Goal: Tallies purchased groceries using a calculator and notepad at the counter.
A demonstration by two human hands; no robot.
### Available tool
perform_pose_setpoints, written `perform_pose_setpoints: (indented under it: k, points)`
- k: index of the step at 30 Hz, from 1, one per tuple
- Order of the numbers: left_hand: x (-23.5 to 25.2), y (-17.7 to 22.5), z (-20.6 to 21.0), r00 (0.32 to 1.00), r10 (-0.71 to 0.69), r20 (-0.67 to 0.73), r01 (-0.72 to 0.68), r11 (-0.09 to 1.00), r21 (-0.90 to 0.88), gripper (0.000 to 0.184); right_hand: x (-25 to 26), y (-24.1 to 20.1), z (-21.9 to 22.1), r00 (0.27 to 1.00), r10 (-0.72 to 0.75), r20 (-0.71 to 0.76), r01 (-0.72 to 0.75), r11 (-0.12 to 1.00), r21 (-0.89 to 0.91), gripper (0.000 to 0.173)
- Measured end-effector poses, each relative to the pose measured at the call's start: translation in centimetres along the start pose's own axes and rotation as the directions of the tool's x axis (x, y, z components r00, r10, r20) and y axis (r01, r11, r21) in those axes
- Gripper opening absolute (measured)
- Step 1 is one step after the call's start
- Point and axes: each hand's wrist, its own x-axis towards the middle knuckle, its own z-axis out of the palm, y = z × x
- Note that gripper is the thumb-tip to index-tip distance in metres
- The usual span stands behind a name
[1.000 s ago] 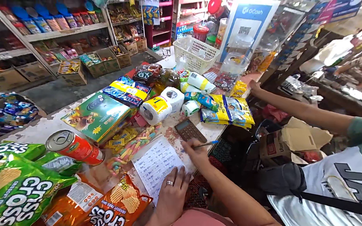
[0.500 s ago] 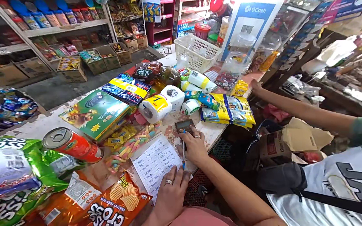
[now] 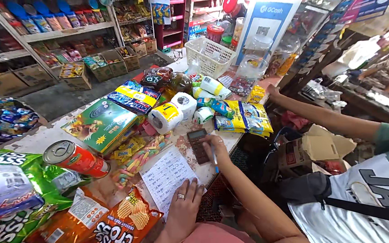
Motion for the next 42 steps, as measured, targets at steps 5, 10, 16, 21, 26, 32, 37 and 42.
perform_pose_setpoints:
  k: [5,10,16,21,26,32,37,42]
  points:
    - [0.0,0.0,-0.1,1.000,-0.003,0.009,0.004,1.000,-0.028,0.039,-3.6,1.6,-0.8,0.990,-0.108,-0.086,0.110,0.994,0.019,0.025]
    - [0.1,0.0,0.0,1.000,-0.005,-0.003,0.005,1.000,-0.021,0.038,-5.8,0.9,1.1,0.951,-0.291,-0.101,0.284,0.956,-0.074,0.019]
    - [0.0,-0.1,0.1,1.000,0.011,-0.013,-0.011,1.000,0.019,0.036,-5.4,0.2,2.1,0.949,-0.296,-0.107,0.285,0.953,-0.107,0.017]
    - [0.1,-0.1,0.1,1.000,0.022,-0.013,-0.021,0.999,0.039,0.034,-5.1,0.1,2.8,0.956,-0.262,-0.131,0.241,0.957,-0.160,0.020]
    - [0.2,-0.1,-0.3,1.000,0.015,0.008,-0.015,1.000,0.016,0.033,-4.8,-0.3,3.1,0.976,-0.156,-0.152,0.126,0.973,-0.191,0.039]
    - [0.4,-0.1,-0.7,0.999,0.014,0.029,-0.014,1.000,0.007,0.032,-4.6,-0.9,3.3,0.982,-0.105,-0.157,0.071,0.975,-0.208,0.039]
    - [0.3,-0.1,-0.8,0.999,0.005,0.039,-0.004,1.000,-0.026,0.032,-4.6,-1.0,3.5,0.984,-0.081,-0.158,0.042,0.971,-0.236,0.039]
    - [0.4,-0.1,-0.9,0.999,0.015,0.044,-0.015,1.000,0.001,0.030,-4.5,-0.8,3.5,0.986,-0.090,-0.143,0.053,0.968,-0.247,0.040]
